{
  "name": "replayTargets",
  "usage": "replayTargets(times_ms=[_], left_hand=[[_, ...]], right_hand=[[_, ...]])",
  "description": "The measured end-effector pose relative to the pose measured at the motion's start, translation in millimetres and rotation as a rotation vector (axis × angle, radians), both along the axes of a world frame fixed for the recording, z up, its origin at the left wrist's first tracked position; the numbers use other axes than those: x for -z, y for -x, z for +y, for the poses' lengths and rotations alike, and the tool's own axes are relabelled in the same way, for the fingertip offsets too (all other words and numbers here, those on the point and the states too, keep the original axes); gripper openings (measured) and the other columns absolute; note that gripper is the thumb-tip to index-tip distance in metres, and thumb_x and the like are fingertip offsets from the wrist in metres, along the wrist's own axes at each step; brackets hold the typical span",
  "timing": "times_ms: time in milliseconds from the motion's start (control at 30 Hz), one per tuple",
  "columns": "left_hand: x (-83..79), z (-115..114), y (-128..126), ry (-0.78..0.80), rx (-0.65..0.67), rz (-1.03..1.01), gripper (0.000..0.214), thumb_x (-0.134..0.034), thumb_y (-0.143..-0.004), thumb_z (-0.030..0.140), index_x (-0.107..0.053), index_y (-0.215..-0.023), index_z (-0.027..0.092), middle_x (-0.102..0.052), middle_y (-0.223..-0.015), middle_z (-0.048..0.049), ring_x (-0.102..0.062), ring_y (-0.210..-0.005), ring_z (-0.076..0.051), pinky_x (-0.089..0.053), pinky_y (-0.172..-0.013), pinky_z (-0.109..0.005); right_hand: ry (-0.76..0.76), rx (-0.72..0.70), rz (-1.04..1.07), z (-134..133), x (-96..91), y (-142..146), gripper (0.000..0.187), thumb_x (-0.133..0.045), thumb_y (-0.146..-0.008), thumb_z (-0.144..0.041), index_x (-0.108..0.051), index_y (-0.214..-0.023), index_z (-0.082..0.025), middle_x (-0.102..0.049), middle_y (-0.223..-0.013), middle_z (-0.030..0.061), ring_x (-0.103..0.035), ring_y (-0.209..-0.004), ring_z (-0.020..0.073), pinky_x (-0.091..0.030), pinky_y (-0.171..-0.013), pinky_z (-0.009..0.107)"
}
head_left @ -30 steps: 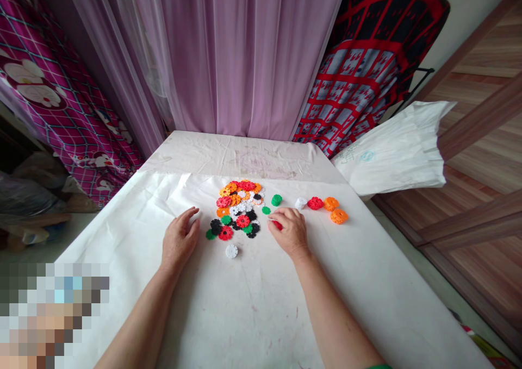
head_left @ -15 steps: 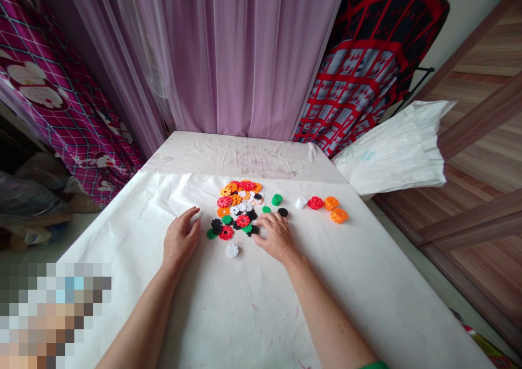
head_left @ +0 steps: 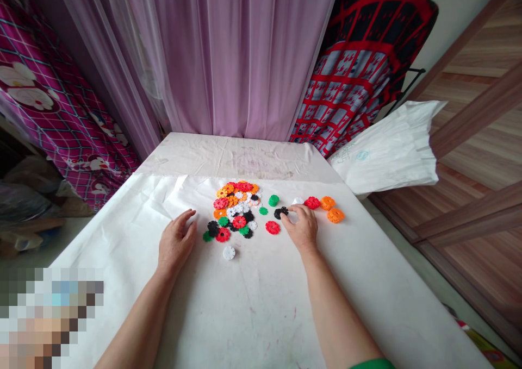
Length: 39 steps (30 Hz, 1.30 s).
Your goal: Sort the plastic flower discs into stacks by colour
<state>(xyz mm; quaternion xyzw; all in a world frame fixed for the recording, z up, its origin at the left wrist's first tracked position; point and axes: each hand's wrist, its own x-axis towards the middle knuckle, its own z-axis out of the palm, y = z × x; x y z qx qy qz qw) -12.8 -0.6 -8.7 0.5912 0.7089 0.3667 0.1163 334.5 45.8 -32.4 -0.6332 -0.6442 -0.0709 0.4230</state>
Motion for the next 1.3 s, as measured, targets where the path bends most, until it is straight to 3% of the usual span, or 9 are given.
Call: replayTargets(times_ms=[600, 800, 967, 1067, 1300], left_hand=[[2.2, 0, 0, 0.01, -0.007, 0.013, 0.038, -0.05, -0.084, 0.036, -0.068, -0.116, 0.027, -0.071, -0.124, -0.0043, -0.068, -0.095, -0.022, -0.054, -0.089, -0.038], [0.9, 0, -2, 0.003, -0.011, 0.015, 0.038, -0.049, -0.084, 0.036, -0.069, -0.116, 0.026, -0.071, -0.123, -0.0047, -0.068, -0.094, -0.022, -0.054, -0.09, -0.038], [0.5, 1, -3, 0.009, -0.008, 0.014, 0.039, -0.048, -0.084, 0.036, -0.069, -0.115, 0.026, -0.072, -0.121, -0.0051, -0.068, -0.093, -0.022, -0.053, -0.093, -0.039], [1.3, 1, -2, 0.014, -0.006, 0.019, 0.04, -0.048, -0.084, 0.036, -0.069, -0.117, 0.026, -0.072, -0.121, -0.0054, -0.068, -0.091, -0.022, -0.053, -0.093, -0.04], [1.0, 1, -2, 0.012, -0.006, 0.025, 0.039, -0.049, -0.083, 0.036, -0.069, -0.116, 0.026, -0.072, -0.121, -0.0047, -0.068, -0.092, -0.022, -0.054, -0.091, -0.039]], right_hand=[[0.007, -0.025, -0.059, -1, -3.4, 7, 0.016, -0.063, -0.083, -0.034, -0.069, -0.088, -0.021, -0.071, -0.097, 0.009, -0.06, -0.094, 0.0251, -0.044, -0.085, 0.037], [0.145, -0.323, -0.196, -21, -24.6, 56, 0.02, -0.059, -0.09, -0.03, -0.072, -0.104, -0.024, -0.07, -0.112, 0.0063, -0.057, -0.107, 0.0229, -0.041, -0.092, 0.036], [0.279, -0.486, -0.294, -33, -27.4, 93, 0.036, -0.064, -0.088, -0.035, -0.065, -0.123, -0.03, -0.066, -0.128, 0.0027, -0.053, -0.118, 0.0237, -0.039, -0.094, 0.037], [0.3, -0.472, -0.278, -32, -26.5, 100, 0.036, -0.065, -0.088, -0.036, -0.064, -0.123, -0.028, -0.068, -0.124, 0.0028, -0.054, -0.114, 0.0238, -0.039, -0.092, 0.037], [0.346, -0.344, -0.301, -25, -32.0, 116, 0.018, -0.066, -0.086, -0.038, -0.068, -0.102, -0.028, -0.072, -0.103, 0.0041, -0.056, -0.1, 0.0251, -0.039, -0.083, 0.038]])
